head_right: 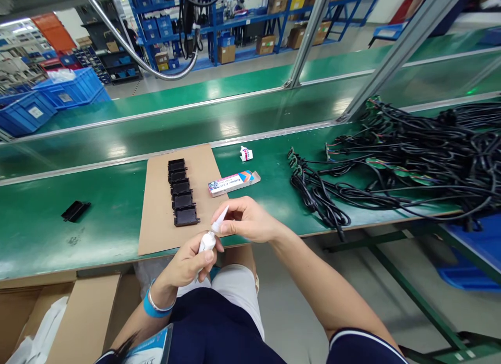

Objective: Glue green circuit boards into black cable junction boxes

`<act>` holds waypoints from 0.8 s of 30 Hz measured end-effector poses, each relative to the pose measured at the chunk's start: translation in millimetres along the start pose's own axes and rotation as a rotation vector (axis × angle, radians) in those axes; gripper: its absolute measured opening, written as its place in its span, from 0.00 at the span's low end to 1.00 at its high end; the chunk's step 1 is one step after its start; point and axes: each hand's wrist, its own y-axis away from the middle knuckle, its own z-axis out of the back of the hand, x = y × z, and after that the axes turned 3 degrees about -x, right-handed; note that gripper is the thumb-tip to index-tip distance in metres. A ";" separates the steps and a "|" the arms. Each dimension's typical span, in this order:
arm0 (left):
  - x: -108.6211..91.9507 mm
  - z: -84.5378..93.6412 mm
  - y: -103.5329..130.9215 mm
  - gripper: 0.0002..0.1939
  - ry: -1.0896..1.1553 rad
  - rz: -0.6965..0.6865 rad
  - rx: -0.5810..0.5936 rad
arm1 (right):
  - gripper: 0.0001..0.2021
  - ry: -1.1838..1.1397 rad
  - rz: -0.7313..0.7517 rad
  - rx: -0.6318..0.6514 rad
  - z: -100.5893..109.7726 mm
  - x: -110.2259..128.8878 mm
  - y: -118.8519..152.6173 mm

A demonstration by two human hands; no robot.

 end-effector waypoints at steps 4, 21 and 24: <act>1.3 -1.3 -0.2 0.25 0.026 0.013 0.010 | 0.17 -0.046 -0.005 -0.013 -3.6 -8.2 1.2; 9.7 5.8 -3.2 0.27 0.169 0.040 0.009 | 0.15 0.133 -0.039 -0.376 41.0 -8.6 8.9; 9.2 1.6 -11.3 0.27 0.211 0.043 0.068 | 0.14 0.027 -0.046 -0.207 12.0 -12.0 12.0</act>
